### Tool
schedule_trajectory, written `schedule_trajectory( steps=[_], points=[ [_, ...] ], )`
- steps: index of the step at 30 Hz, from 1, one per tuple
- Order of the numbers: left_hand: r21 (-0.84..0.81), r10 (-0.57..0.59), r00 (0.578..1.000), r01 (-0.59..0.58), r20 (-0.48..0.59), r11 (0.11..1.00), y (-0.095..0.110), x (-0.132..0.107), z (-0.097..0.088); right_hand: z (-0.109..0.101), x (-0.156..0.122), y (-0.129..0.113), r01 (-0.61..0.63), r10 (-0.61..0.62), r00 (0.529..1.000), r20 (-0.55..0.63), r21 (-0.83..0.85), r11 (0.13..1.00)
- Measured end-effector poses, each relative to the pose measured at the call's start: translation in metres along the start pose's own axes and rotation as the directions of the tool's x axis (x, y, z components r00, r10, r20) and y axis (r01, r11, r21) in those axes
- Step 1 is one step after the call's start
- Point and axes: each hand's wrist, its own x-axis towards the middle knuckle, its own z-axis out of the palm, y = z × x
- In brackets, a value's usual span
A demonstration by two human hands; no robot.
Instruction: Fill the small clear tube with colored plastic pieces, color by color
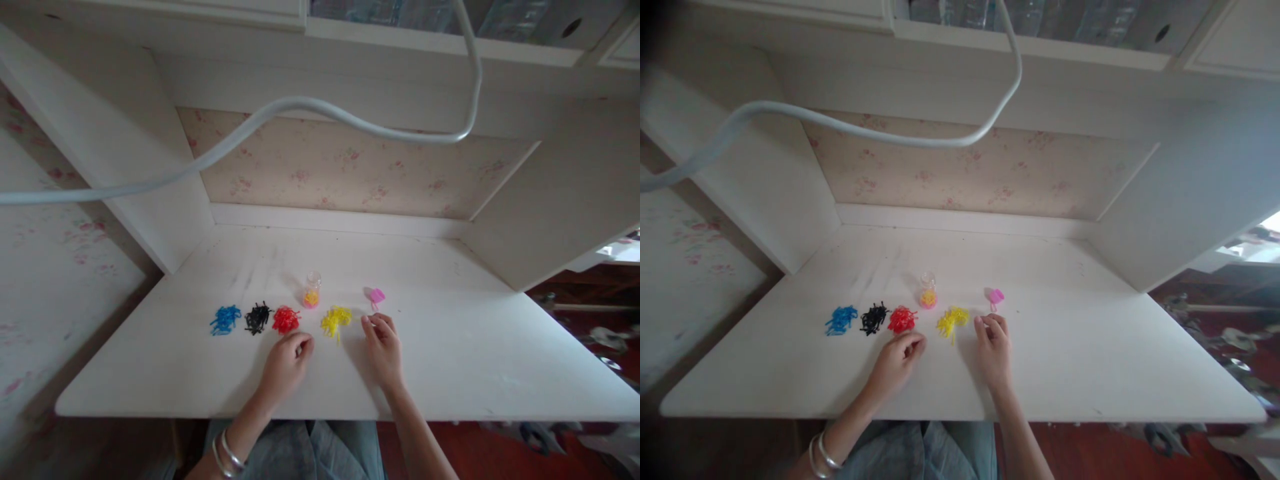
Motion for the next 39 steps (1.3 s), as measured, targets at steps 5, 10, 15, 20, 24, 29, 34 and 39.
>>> schedule_trajectory(
  steps=[5,10,15,20,24,29,34,39],
  points=[
    [0.038,0.028,0.998,-0.029,0.048,0.999,0.002,-0.013,0.002,0.018,0.019,-0.030,0.142,-0.141,0.990,-0.029,0.034,0.989],
    [0.055,0.019,0.998,-0.022,0.054,0.998,0.003,-0.012,-0.003,0.038,0.045,-0.073,0.249,-0.248,0.969,0.019,-0.037,0.968],
    [0.072,0.025,0.998,-0.030,0.059,0.997,0.002,-0.013,-0.003,0.058,0.060,-0.098,0.351,-0.344,0.935,0.088,-0.082,0.933],
    [0.067,0.027,0.998,-0.030,0.056,0.997,0.001,-0.014,-0.004,0.072,0.064,-0.098,0.404,-0.380,0.909,0.172,-0.141,0.904],
    [0.064,0.025,0.998,-0.029,0.058,0.997,0.001,-0.014,-0.005,0.069,0.063,-0.095,0.392,-0.368,0.916,0.159,-0.162,0.906],
    [0.085,0.028,0.996,-0.035,0.080,0.996,0.000,-0.013,-0.005,0.048,0.056,-0.082,0.333,-0.322,0.942,0.093,-0.165,0.928],
    [0.208,0.027,0.997,-0.043,0.078,0.977,0.004,-0.013,0.001,0.023,0.037,-0.037,0.229,-0.207,0.970,0.126,-0.199,0.953],
    [0.358,-0.007,0.996,-0.027,0.094,0.933,0.021,-0.009,0.019,0.010,0.007,0.000,0.109,-0.067,0.984,0.166,-0.261,0.959]
  ],
)
